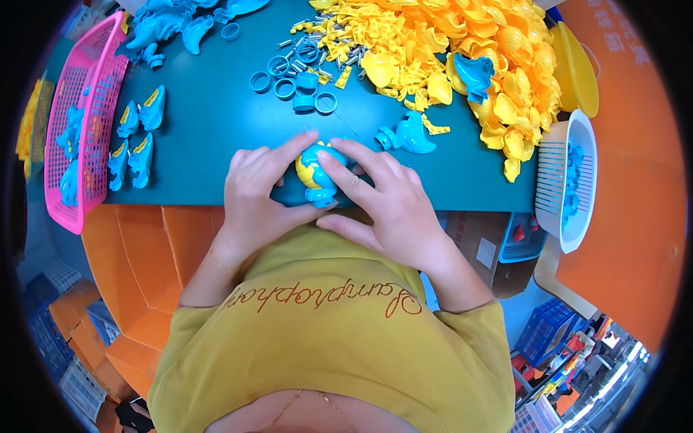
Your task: Assembling small yellow and teal plastic toy components by hand at a workstation.
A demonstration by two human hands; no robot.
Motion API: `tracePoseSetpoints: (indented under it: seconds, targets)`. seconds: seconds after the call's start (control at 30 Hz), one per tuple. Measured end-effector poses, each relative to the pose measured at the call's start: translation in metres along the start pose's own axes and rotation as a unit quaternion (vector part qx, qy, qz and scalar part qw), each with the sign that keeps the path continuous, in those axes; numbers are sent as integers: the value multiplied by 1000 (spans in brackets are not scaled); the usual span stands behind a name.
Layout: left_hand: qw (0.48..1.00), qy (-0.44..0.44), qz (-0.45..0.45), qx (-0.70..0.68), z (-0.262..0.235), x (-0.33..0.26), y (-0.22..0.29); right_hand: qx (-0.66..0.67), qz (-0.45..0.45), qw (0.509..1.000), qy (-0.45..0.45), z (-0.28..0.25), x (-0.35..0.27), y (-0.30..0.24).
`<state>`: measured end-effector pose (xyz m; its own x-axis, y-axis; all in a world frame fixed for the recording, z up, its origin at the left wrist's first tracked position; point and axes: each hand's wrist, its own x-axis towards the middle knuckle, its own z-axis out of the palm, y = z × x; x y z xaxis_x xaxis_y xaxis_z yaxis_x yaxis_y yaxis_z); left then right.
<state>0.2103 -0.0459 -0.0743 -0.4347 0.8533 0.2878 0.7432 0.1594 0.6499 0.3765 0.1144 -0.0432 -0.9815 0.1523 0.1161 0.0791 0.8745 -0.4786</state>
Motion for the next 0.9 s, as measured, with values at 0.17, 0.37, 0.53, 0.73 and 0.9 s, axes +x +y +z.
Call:
tracePoseSetpoints:
  seconds: [0.17, 0.37, 0.53, 0.73, 0.9]
  targets:
    - [985, 94, 85, -117, 10, -10, -16, 452, 140, 877, 90, 20, -7, -5]
    - [984, 76, 139, -80, 16, -17, -25, 674, 163, 718, 56, 35, -1, -4]
    - [965, 57, 28, -254, 4, -7, 1, 690, 150, 704, 73, 31, 0, -3]
    - [980, -55, -7, -192, -4, -3, -2, 604, 135, 780, 86, 27, 1, -3]
    - [964, -52, -40, -256, -1, -4, -1, 593, 119, 792, 80, 26, 0, 1]
